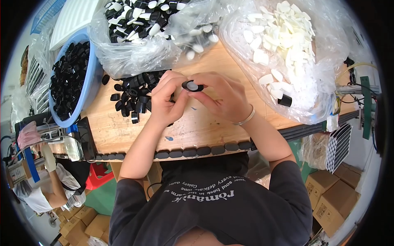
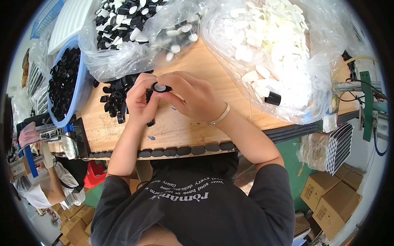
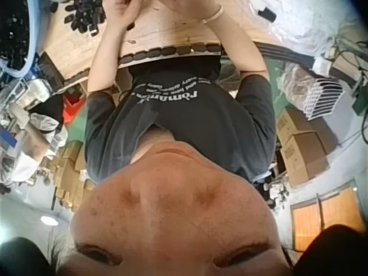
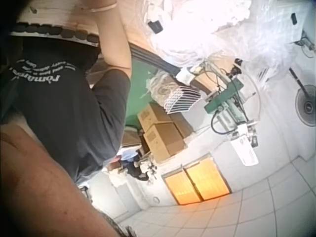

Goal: Assembling small black plastic components by inserting white foam pieces into them.

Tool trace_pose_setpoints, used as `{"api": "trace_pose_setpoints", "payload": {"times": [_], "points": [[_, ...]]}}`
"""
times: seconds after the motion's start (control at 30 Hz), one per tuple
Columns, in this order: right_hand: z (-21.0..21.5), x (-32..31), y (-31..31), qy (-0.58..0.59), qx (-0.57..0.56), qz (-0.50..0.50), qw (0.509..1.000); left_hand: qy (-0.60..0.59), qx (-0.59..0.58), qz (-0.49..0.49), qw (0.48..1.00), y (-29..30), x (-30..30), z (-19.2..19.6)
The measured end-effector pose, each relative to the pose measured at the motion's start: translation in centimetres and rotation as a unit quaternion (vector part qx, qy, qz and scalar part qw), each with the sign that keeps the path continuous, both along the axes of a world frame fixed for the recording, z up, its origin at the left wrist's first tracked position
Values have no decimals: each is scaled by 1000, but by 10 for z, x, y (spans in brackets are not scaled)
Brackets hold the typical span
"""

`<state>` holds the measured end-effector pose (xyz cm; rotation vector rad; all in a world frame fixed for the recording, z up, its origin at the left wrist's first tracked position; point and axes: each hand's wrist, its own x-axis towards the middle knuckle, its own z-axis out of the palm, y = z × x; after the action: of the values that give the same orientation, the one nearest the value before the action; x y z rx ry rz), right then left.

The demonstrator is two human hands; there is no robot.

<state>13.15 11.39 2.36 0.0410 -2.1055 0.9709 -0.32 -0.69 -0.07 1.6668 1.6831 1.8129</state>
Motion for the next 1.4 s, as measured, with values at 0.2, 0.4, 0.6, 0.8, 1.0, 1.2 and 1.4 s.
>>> {"api": "trace_pose_setpoints", "payload": {"times": [0.2,0.4,0.6,0.8,1.0,1.2,1.4], "points": [[2,2,2,-35,-7,-5,999,116,-21,13,993,1,-4,10],[0,-2,-2,-41,-144,-66,987,112,-44,85,989,-1,7,18],[-7,-4,-5,-46,-80,-76,993,230,48,123,964,1,7,7],[-6,-2,-1,-39,-43,-73,996,232,57,127,963,2,8,6],[16,12,23,-40,82,-84,992,170,23,161,972,2,8,9],[30,136,93,-133,-5,-408,903,-104,-5,90,990,-9,6,-5],[-9,216,124,-346,32,-542,766,-166,-14,36,985,-6,16,-4]]}}
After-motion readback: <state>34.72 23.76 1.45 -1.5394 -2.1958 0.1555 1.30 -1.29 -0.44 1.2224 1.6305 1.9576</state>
